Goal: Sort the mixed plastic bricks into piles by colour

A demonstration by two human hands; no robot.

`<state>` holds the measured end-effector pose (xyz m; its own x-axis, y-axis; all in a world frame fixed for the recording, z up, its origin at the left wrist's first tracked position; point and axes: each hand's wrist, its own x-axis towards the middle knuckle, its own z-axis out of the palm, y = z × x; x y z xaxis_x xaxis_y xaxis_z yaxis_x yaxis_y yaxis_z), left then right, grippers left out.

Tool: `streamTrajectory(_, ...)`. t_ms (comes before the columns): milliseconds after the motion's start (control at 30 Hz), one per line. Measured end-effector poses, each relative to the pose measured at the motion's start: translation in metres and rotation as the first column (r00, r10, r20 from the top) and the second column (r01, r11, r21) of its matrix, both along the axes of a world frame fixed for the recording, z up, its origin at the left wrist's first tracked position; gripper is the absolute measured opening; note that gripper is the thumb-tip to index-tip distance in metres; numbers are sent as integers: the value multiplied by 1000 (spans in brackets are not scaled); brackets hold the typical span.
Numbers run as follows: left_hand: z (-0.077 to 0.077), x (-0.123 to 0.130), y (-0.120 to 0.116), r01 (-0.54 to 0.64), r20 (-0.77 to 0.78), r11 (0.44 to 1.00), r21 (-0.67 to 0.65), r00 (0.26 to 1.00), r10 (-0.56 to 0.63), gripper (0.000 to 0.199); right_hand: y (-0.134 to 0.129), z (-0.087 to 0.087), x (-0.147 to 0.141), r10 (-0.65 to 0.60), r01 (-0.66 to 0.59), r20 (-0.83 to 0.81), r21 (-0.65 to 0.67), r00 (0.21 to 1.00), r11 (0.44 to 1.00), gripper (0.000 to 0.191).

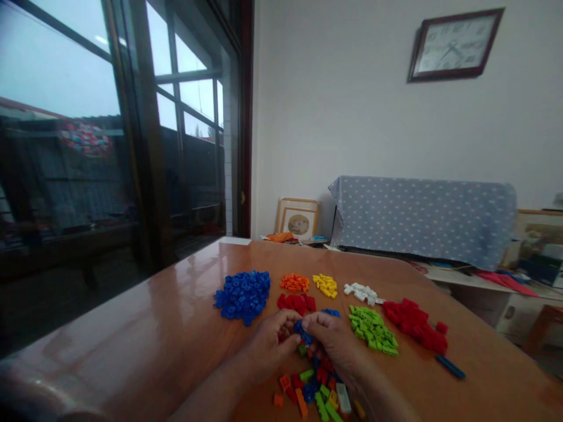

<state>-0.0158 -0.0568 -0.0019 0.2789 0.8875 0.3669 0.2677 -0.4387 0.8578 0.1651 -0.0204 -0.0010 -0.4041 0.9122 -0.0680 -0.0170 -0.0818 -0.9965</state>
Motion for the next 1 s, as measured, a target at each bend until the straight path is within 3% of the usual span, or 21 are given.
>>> streamTrajectory(100,-2,-4,4,-115,-45,992,42,992,117,29,-1,3,3,-67,67,1,5,998,998,37)
streamTrajectory(200,-4,-16,12,-336,-103,933,131,931,350,30,-1,7,10,-179,178,18,42,984,983,38)
streamTrajectory(367,-14,-53,30,-717,-252,676,172,631,734,34,1,12,27,-257,254,17,102,966,962,35)
streamTrajectory(500,-23,-80,36,-866,-333,486,115,428,840,38,2,14,34,-283,282,-2,97,959,955,35)
streamTrajectory(600,-24,-88,35,-915,-391,397,70,341,855,40,1,14,35,-268,267,-3,117,963,957,33)
streamTrajectory(900,-15,-82,31,-948,-414,313,55,264,871,42,-3,14,31,-298,297,-8,116,955,948,33)
streamTrajectory(967,-16,-77,31,-933,-354,345,104,290,889,41,-4,16,28,-289,287,0,111,957,951,33)
streamTrajectory(1000,-16,-73,31,-911,-308,389,139,333,891,40,-5,16,27,-282,280,5,105,959,954,33)
